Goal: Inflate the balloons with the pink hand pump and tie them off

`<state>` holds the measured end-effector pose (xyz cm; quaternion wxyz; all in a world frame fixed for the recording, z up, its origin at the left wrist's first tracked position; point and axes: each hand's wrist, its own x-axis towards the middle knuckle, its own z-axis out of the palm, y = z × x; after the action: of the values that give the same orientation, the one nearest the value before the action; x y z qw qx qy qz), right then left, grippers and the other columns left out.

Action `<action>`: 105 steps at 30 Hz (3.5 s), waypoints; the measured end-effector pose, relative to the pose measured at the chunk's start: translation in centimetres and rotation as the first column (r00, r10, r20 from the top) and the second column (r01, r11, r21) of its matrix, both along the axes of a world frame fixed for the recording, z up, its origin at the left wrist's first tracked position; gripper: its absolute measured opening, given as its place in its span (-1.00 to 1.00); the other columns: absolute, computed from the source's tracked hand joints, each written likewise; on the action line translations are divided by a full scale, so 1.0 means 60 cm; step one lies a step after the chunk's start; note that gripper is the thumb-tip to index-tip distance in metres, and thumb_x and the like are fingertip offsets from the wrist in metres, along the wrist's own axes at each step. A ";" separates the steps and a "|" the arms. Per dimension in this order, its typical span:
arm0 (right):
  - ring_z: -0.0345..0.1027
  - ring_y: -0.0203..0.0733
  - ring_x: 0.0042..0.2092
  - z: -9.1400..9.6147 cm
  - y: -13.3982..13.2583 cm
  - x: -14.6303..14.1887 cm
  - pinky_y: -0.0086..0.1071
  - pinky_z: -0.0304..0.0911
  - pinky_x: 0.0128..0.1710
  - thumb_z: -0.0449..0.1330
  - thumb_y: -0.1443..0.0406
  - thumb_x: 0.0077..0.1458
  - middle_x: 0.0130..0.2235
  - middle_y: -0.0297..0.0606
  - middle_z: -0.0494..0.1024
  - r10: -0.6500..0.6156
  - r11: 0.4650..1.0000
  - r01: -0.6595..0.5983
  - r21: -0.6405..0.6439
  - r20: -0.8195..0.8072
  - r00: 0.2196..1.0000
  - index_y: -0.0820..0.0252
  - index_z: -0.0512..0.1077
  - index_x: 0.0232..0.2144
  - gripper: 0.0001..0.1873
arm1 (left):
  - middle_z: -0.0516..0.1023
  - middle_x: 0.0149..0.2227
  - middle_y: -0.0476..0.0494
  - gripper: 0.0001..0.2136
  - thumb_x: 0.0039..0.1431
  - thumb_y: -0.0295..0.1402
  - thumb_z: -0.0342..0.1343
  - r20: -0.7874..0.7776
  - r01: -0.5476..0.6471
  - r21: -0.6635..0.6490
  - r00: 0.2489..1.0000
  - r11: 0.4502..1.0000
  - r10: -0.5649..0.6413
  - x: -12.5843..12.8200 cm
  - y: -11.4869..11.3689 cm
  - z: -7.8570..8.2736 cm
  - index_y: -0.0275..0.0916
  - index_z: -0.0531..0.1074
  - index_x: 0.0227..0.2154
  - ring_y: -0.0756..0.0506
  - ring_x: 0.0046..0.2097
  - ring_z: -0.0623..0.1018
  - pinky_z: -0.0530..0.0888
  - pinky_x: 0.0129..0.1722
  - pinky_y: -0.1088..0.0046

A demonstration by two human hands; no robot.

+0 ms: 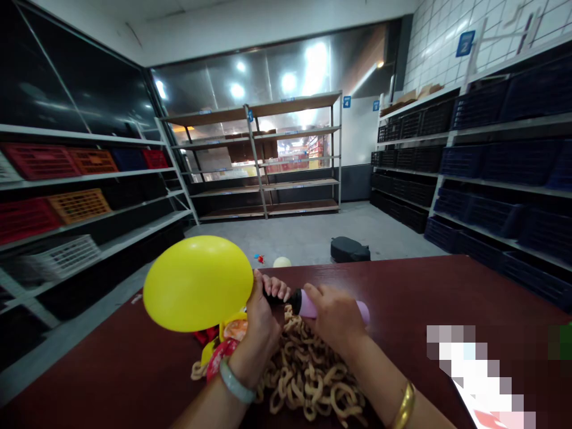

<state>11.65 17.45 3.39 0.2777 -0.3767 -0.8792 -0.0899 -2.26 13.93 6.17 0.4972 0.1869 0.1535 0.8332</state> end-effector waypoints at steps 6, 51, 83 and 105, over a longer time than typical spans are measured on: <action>0.40 -0.09 -0.25 -0.005 0.007 -0.010 -0.33 0.18 -0.26 0.12 -0.03 0.03 -0.26 -0.16 0.53 0.033 0.999 -0.034 -0.015 -0.036 0.999 0.11 0.37 -0.02 -0.46 | 0.05 -0.71 0.07 -0.55 0.16 -0.10 0.06 -0.052 -0.040 -0.013 0.998 0.999 0.040 -0.032 -0.002 0.016 -0.23 0.07 -0.67 0.05 -0.67 0.14 0.12 -0.66 0.49; 0.37 -0.08 -0.23 -0.005 0.012 -0.009 -0.31 0.14 -0.25 0.18 0.04 -0.01 -0.24 -0.21 0.50 0.074 0.979 -0.082 -0.185 -0.051 0.996 0.05 0.34 0.00 -0.48 | 0.04 -0.74 0.06 -0.58 0.20 -0.16 0.02 -0.088 -0.088 -0.004 0.992 0.996 0.088 -0.060 -0.009 0.024 -0.22 0.07 -0.68 0.02 -0.70 0.14 0.09 -0.68 0.46; 0.32 -0.05 -0.16 0.004 0.000 -0.011 -0.26 0.14 -0.17 0.24 0.04 -0.07 -0.17 -0.20 0.47 0.062 0.973 -0.072 -0.220 -0.050 0.997 0.09 0.32 0.00 -0.42 | 0.12 -0.72 0.07 -0.60 0.15 -0.18 0.10 -0.088 -0.011 -0.027 0.996 1.000 0.009 -0.020 0.003 -0.008 -0.24 0.12 -0.67 0.05 -0.65 0.19 0.18 -0.61 0.47; 0.35 -0.11 -0.19 0.032 0.002 -0.003 -0.31 0.16 -0.24 0.04 -0.19 0.00 -0.21 -0.27 0.45 0.071 0.977 -0.067 -0.201 0.009 0.997 -0.20 0.12 0.18 -0.28 | 0.45 -0.57 -0.02 -0.61 0.19 -0.11 0.00 -0.216 -0.203 -0.196 0.963 0.959 0.160 -0.095 0.014 0.014 -0.25 0.24 -0.64 -0.04 -0.42 0.51 0.43 -0.28 0.39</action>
<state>11.49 17.60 5.28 0.2342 -0.3712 -0.8985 0.0056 -7.96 14.77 7.03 0.4178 0.1987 0.3087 0.8311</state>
